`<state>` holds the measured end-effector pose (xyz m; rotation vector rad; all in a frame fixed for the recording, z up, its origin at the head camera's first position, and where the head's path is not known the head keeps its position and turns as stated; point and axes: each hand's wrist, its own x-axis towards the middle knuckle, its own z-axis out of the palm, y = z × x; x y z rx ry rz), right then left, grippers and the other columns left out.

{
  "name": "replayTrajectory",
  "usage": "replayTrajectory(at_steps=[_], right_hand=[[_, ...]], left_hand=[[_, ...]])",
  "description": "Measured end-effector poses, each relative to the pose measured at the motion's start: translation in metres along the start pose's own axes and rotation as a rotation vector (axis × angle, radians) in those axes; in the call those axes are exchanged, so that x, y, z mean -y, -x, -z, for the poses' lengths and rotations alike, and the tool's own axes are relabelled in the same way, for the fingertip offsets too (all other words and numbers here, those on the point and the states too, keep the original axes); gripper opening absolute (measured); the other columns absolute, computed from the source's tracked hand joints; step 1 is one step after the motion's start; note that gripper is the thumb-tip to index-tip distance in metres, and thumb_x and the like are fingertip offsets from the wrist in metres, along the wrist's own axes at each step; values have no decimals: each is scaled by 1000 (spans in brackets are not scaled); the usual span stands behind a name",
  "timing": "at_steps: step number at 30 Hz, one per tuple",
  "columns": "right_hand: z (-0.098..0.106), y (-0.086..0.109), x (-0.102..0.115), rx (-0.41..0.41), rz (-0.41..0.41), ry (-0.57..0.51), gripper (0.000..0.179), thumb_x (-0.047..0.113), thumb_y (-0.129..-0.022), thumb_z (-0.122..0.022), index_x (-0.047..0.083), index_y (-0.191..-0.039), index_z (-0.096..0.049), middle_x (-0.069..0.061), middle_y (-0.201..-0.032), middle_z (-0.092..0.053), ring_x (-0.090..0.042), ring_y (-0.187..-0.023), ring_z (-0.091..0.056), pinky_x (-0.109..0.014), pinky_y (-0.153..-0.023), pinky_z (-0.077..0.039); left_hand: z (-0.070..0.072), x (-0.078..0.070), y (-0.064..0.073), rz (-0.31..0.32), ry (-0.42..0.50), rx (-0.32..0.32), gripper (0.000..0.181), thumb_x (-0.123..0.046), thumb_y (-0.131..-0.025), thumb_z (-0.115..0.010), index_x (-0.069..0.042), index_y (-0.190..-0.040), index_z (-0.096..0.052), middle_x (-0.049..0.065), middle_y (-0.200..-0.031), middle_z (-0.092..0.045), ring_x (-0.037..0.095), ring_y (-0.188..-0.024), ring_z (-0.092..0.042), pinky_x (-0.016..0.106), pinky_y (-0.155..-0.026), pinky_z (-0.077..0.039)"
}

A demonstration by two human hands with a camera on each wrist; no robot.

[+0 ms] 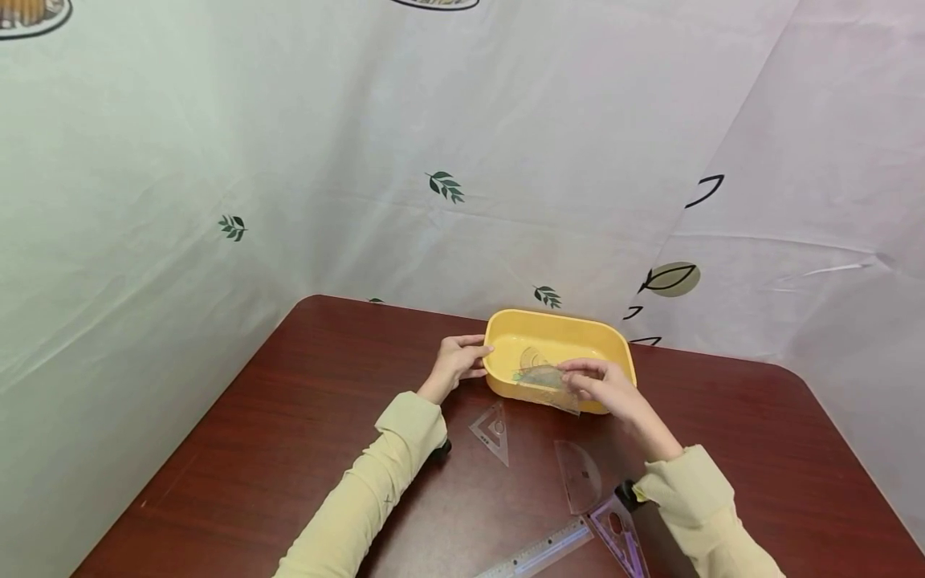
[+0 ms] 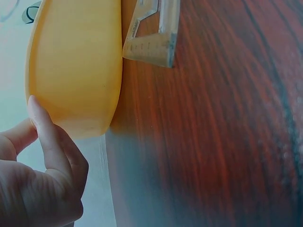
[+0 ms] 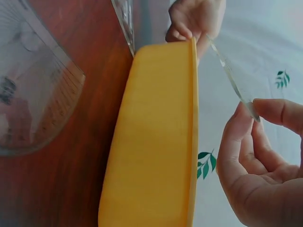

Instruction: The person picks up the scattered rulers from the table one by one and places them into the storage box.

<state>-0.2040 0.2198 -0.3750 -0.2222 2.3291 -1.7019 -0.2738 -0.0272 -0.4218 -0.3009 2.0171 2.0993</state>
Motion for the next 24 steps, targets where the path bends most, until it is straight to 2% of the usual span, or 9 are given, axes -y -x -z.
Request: replayTrajectory(at_steps=[4, 8, 11, 18, 21, 24], right_hand=[[4, -10, 1, -47, -30, 5, 44, 16, -93, -62, -13, -125, -55, 3, -96, -70, -3, -80, -62, -17, -70, -56], [7, -20, 0, -79, -35, 50, 44, 19, -94, -62, -8, -128, -56, -14, -116, -67, -2, -85, -64, -18, -76, -58], [8, -26, -1, -89, -27, 61, 45, 18, -95, -62, -8, -131, -54, -20, -123, -64, 0, -88, -65, -19, -79, -58], [9, -36, -8, -123, -19, 2, 42, 8, -96, -58, -10, -133, -51, -10, -116, -69, 6, -85, -64, -19, -80, -58], [8, -39, -13, -134, -24, 11, 40, 5, -96, -57, -11, -133, -51, -16, -118, -67, 5, -85, -64, -17, -78, -58], [6, -39, -17, -145, -29, 46, 38, 3, -96, -56, -10, -132, -52, -24, -123, -62, -2, -90, -66, -19, -78, -59]], left_hand=[[0, 0, -1, 8, 3, 1, 40, -9, -87, -71, -4, -126, -63, 10, -86, -69, 6, -53, -59, 19, -51, -58], [0, 0, 0, 0, 0, 0, 40, -9, -87, -70, -3, -126, -63, 5, -77, -66, 8, -54, -59, 19, -51, -58], [0, 0, 1, -4, 5, -1, 40, -8, -87, -70, -3, -126, -63, 4, -74, -65, 9, -54, -58, 19, -50, -57], [0, 0, 1, -13, 4, -3, 39, -8, -87, -70, -3, -125, -63, 16, -88, -70, 6, -50, -57, 18, -50, -57], [-1, 1, 1, -14, -1, -7, 39, -8, -87, -70, -3, -125, -63, 16, -88, -69, 5, -49, -56, 18, -50, -57], [-1, 1, 1, -12, -4, -13, 38, -8, -87, -70, -3, -124, -64, 13, -86, -69, 5, -49, -56, 18, -50, -57]])
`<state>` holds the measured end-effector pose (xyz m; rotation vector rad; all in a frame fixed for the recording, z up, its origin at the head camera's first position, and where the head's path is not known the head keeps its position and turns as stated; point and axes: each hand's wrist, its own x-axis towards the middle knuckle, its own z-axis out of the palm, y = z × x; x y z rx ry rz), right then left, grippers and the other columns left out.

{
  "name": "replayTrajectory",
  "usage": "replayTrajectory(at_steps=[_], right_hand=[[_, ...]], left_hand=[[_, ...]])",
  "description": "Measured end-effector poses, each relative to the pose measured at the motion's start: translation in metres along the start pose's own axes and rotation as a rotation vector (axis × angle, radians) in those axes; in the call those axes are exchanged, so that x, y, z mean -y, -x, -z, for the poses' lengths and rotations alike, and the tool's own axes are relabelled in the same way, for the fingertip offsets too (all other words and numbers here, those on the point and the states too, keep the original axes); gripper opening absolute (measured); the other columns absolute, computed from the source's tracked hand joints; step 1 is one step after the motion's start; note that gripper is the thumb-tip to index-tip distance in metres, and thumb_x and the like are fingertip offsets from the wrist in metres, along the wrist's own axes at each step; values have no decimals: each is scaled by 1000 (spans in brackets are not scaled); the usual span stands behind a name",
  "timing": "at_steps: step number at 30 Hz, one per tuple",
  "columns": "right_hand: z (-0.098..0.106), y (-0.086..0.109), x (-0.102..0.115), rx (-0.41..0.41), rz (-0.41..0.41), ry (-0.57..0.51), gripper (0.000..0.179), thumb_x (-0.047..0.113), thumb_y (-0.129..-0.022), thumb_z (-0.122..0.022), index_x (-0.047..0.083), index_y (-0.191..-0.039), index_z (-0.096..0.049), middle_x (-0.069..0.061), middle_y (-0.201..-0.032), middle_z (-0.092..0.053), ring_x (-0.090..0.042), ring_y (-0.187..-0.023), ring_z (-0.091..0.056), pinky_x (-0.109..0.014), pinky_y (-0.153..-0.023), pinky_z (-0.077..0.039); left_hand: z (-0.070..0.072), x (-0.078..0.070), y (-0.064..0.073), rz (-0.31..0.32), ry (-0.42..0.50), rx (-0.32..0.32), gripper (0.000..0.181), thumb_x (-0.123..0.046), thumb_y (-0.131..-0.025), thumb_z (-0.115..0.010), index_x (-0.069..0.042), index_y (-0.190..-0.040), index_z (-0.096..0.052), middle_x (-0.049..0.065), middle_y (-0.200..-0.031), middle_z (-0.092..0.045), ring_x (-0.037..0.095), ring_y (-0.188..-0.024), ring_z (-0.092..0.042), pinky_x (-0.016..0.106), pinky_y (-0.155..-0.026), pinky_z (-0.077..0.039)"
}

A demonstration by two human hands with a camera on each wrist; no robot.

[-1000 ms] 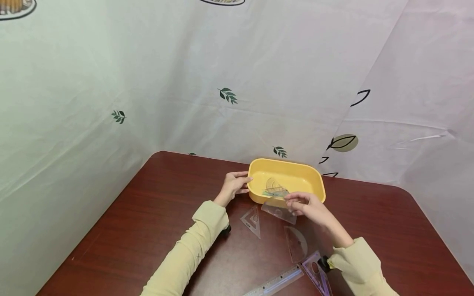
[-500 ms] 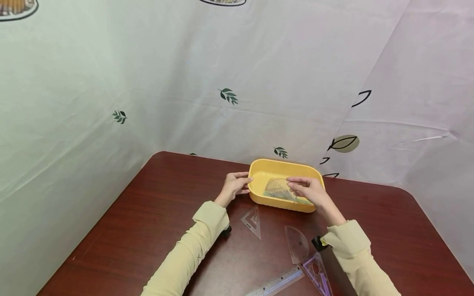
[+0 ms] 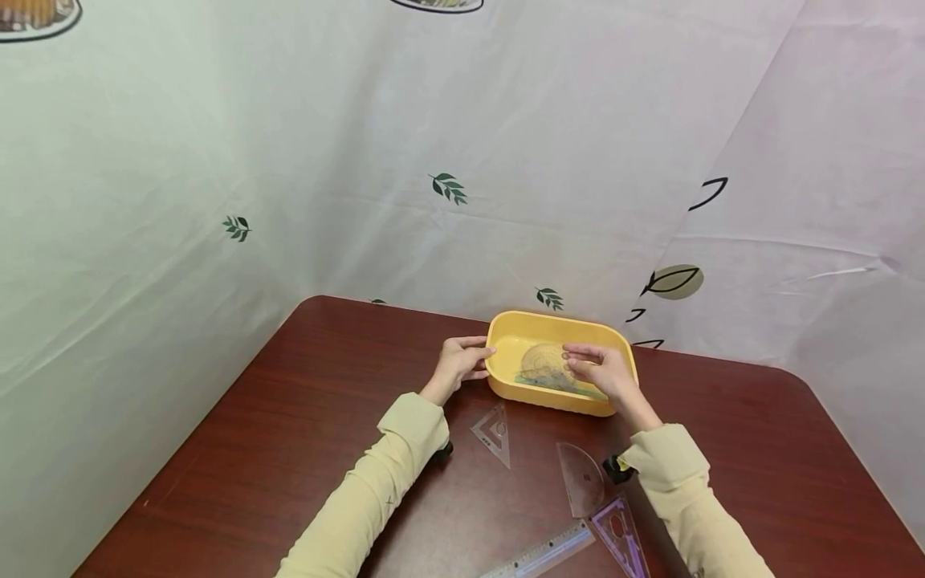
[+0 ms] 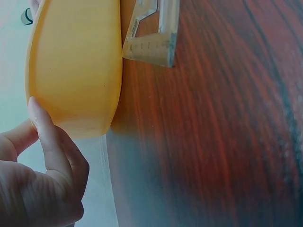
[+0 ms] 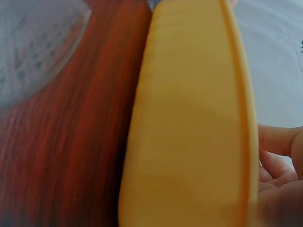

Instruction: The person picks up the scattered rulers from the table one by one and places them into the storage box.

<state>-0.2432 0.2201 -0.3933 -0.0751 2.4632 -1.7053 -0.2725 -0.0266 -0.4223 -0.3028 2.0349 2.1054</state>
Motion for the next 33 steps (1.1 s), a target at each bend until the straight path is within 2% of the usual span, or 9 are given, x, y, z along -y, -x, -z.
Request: replayTrajectory(at_steps=[5, 9, 17, 23, 29, 33], right_hand=[[-1, -1, -4, 12, 35, 82, 35, -1, -94, -56, -13, -128, -54, -31, -124, -59, -22, -100, -68, -27, -81, -61], [-1, -3, -7, 49, 68, 110, 34, -5, -93, -56, -17, -125, -53, -34, -118, -60, -25, -94, -69, -27, -76, -61], [-4, -6, -13, 89, 7, 181, 43, -9, -92, -54, -14, -134, -44, -35, -120, -58, -35, -100, -66, -30, -75, -61], [-6, -5, -14, 95, -18, 235, 44, -6, -91, -56, -12, -133, -44, -34, -122, -58, -38, -103, -64, -35, -77, -61], [-7, -6, -15, 81, -24, 263, 43, -2, -91, -58, -10, -131, -47, -32, -121, -60, -33, -98, -67, -26, -69, -58], [-8, -5, -15, 63, -2, 284, 39, -1, -91, -58, -10, -129, -50, -31, -118, -61, -33, -96, -66, -25, -67, -56]], left_hand=[[0, 0, 0, 3, -6, -1, 38, -9, -87, -70, -3, -125, -63, 18, -92, -70, 5, -48, -56, 18, -50, -57], [-1, 0, 0, 7, -6, -5, 38, -9, -87, -70, -3, -124, -64, 20, -93, -70, 5, -48, -56, 18, -49, -56], [-1, 0, 0, 5, 6, -2, 40, -8, -87, -70, -2, -125, -63, 19, -97, -69, 5, -49, -57, 18, -50, -57], [-1, -1, 0, 9, 4, -8, 39, -7, -86, -70, -2, -124, -63, 16, -89, -69, 6, -49, -57, 18, -49, -56], [-1, -1, 0, 5, 2, -7, 39, -6, -87, -70, -2, -125, -63, 13, -82, -67, 6, -49, -56, 18, -49, -57], [-2, 0, 0, 4, 1, -9, 39, -7, -87, -70, -2, -125, -63, 9, -78, -65, 6, -49, -56, 18, -49, -57]])
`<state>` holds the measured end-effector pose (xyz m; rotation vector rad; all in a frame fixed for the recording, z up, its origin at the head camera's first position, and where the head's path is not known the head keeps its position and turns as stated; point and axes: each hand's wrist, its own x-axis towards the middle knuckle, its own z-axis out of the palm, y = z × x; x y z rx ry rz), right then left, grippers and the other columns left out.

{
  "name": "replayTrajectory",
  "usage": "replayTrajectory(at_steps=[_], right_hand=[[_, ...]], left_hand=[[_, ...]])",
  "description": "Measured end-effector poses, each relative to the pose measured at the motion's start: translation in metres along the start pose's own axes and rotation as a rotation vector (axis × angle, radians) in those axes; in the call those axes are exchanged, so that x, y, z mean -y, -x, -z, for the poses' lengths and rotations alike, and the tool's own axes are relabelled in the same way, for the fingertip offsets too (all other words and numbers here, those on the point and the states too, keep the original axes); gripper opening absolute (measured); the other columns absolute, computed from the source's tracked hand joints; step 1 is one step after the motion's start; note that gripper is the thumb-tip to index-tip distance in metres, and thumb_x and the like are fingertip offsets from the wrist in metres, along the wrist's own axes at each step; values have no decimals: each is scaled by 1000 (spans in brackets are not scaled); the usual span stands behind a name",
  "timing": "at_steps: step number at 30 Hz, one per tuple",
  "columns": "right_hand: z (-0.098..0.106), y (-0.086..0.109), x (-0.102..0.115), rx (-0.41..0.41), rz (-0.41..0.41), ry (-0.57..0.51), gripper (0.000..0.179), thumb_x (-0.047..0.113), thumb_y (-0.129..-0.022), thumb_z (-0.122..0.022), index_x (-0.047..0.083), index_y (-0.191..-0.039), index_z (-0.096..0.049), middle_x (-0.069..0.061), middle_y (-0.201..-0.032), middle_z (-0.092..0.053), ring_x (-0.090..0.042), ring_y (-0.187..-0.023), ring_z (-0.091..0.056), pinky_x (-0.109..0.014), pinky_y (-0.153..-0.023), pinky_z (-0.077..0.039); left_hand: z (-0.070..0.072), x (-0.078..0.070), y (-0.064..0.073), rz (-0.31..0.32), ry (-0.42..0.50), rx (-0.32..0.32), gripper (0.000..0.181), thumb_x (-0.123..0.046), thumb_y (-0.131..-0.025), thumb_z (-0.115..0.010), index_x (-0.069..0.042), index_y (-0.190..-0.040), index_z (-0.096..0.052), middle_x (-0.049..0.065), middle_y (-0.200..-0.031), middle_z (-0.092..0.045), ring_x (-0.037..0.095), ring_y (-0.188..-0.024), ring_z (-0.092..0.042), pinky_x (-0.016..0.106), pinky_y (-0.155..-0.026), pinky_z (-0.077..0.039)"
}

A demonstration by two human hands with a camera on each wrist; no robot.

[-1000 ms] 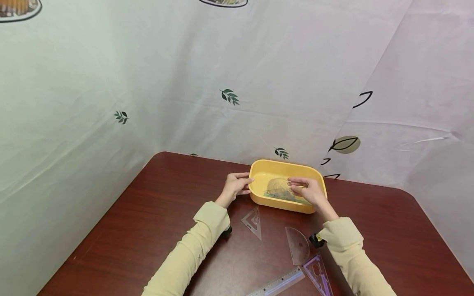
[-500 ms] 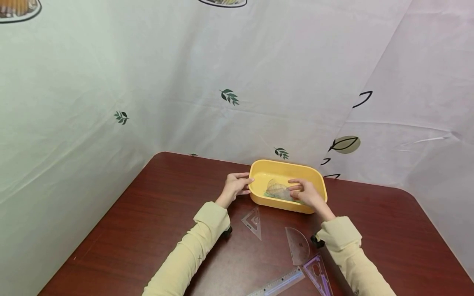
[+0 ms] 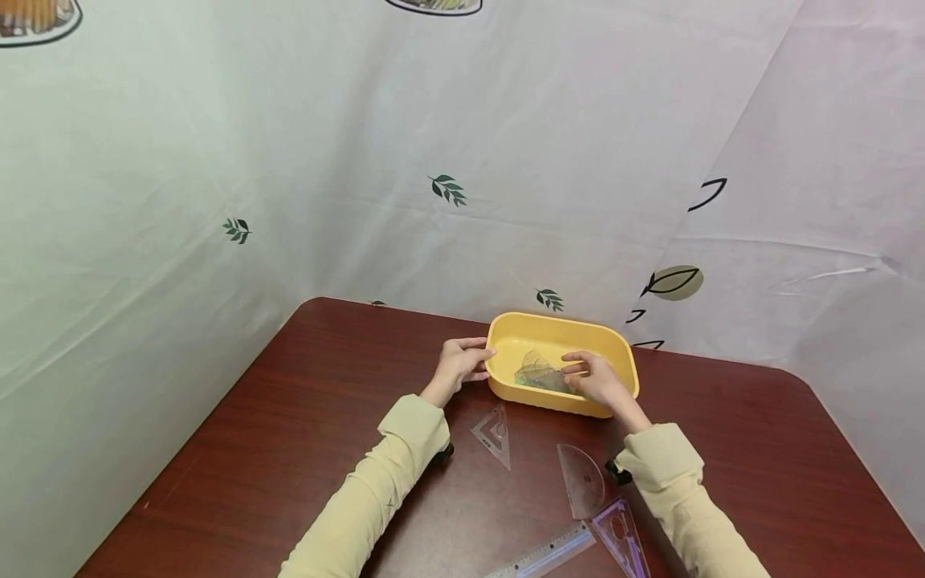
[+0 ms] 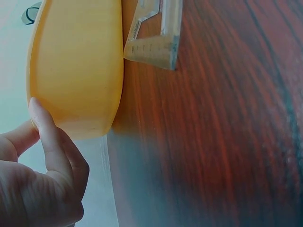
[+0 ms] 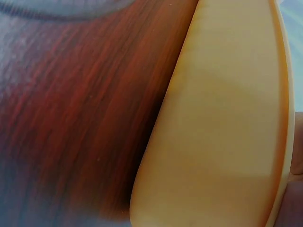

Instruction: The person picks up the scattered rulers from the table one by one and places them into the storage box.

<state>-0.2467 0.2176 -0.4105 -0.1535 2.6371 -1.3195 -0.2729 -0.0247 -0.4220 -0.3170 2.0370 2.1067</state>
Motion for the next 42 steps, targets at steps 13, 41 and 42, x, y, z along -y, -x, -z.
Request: replayTrajectory(at_steps=[13, 41, 42], right_hand=[[1, 11, 13, -128, 133, 140, 21, 8, -88, -69, -6, -104, -69, -17, -88, -68, -22, -77, -62, -24, -62, -50], [-14, 85, 60, 211, 366, 224, 35, 10, -69, -85, 1, -96, -64, -5, -85, -63, -10, -76, -55, -19, -66, -52], [-16, 88, 60, 215, 359, 229, 34, 11, -69, -86, 2, -95, -65, -5, -85, -64, -9, -76, -55, -19, -66, -51]], left_hand=[[0, -1, 3, -5, 13, -3, 39, -6, -86, -70, -1, -125, -63, 6, -76, -65, 5, -50, -56, 18, -48, -56], [2, -1, 1, -9, -14, 17, 40, -8, -86, -71, -2, -125, -63, 23, -100, -70, 6, -51, -57, 18, -49, -56], [2, -1, 1, -9, -11, 17, 40, -8, -86, -71, -3, -125, -63, 22, -99, -70, 6, -51, -58, 18, -50, -57]])
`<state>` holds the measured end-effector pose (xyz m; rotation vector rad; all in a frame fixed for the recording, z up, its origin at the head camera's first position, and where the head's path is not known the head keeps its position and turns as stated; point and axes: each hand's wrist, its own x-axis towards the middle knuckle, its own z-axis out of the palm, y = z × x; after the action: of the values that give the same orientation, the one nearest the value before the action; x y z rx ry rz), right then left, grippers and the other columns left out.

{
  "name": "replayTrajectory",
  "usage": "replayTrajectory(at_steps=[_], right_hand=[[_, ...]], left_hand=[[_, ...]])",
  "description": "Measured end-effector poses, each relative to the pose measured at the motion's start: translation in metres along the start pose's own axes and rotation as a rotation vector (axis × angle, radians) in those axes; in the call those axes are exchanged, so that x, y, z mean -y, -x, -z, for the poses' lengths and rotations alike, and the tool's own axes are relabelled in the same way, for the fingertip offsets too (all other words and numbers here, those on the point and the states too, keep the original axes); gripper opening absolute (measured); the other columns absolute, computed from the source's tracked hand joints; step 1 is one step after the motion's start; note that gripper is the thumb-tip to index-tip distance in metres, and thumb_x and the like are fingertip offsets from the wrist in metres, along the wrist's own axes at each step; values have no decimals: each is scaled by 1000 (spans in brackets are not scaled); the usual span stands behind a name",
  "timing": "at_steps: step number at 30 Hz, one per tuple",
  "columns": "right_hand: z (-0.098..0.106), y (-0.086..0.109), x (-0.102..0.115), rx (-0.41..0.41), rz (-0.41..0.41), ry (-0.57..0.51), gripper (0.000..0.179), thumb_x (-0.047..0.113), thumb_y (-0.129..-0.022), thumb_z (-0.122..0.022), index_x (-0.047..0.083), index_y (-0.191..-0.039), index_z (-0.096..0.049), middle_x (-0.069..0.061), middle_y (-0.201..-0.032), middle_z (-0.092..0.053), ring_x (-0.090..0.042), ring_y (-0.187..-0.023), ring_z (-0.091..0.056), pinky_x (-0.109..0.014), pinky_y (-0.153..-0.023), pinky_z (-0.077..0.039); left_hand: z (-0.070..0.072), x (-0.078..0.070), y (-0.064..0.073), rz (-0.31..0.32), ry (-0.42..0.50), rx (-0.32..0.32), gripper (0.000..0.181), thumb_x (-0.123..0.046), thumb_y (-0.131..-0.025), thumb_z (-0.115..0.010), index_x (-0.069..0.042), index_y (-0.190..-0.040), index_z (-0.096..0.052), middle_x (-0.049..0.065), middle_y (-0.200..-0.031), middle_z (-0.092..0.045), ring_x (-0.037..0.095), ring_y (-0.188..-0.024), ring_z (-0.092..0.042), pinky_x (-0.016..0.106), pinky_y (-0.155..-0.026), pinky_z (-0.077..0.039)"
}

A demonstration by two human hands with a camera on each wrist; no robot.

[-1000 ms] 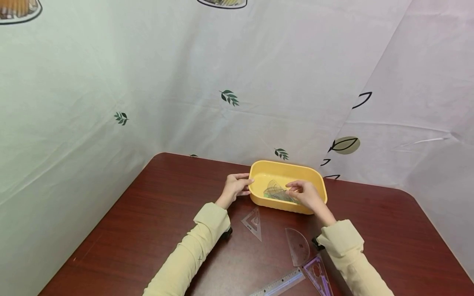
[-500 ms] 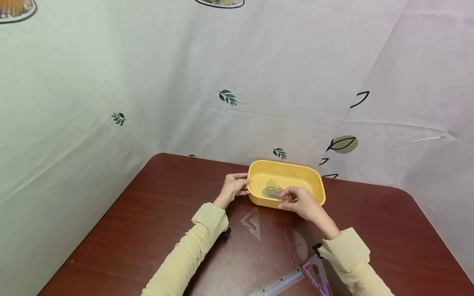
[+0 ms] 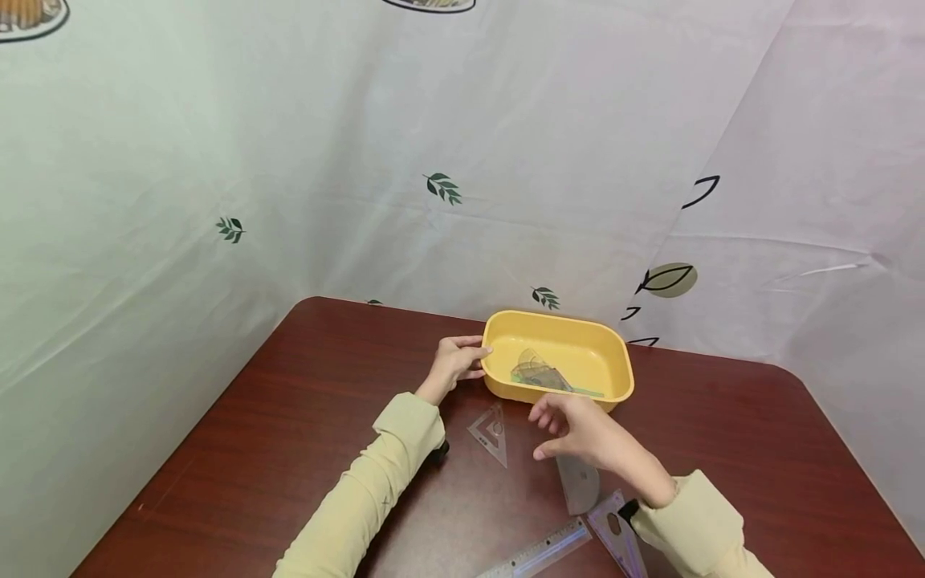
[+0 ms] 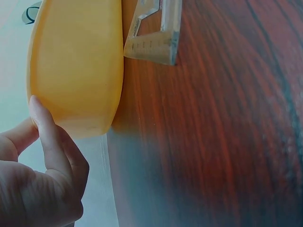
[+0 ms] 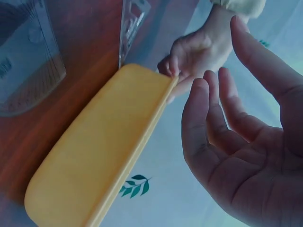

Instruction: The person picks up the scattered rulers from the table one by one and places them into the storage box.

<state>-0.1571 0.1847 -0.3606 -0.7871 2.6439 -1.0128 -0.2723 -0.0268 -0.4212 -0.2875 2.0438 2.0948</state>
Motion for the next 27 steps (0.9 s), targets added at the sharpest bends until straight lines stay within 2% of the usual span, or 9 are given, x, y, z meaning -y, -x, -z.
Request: replayTrajectory(at_steps=[8, 14, 22, 27], right_hand=[[-16, 16, 1, 93, 2, 64, 28, 24, -69, -86, 11, -84, -66, 1, -81, -64, -6, -71, -53, -17, -60, -46], [-28, 29, 1, 185, 20, 60, 30, 25, -66, -88, 14, -83, -66, 8, -77, -60, 1, -68, -48, -15, -59, -44], [-44, 48, -2, 220, 20, 80, 33, 22, -63, -90, 19, -85, -65, 15, -77, -57, 5, -67, -46, -14, -58, -43], [-55, 57, -7, 201, 30, 125, 36, 24, -61, -90, 22, -86, -65, 17, -79, -54, 6, -71, -45, -14, -60, -43]], left_hand=[[1, -1, 0, 0, -8, -2, 39, -8, -86, -71, -3, -124, -64, 20, -96, -71, 6, -50, -57, 18, -49, -57], [2, -2, 1, 11, -14, 6, 40, -8, -86, -71, -4, -124, -64, 16, -92, -69, 6, -51, -58, 18, -51, -57], [2, -4, 2, 13, -14, 15, 40, -8, -86, -71, -3, -126, -63, 13, -89, -68, 7, -53, -58, 19, -53, -58], [1, -3, 2, 12, -11, 7, 40, -8, -86, -71, -3, -125, -63, 14, -90, -69, 6, -52, -57, 19, -52, -58]])
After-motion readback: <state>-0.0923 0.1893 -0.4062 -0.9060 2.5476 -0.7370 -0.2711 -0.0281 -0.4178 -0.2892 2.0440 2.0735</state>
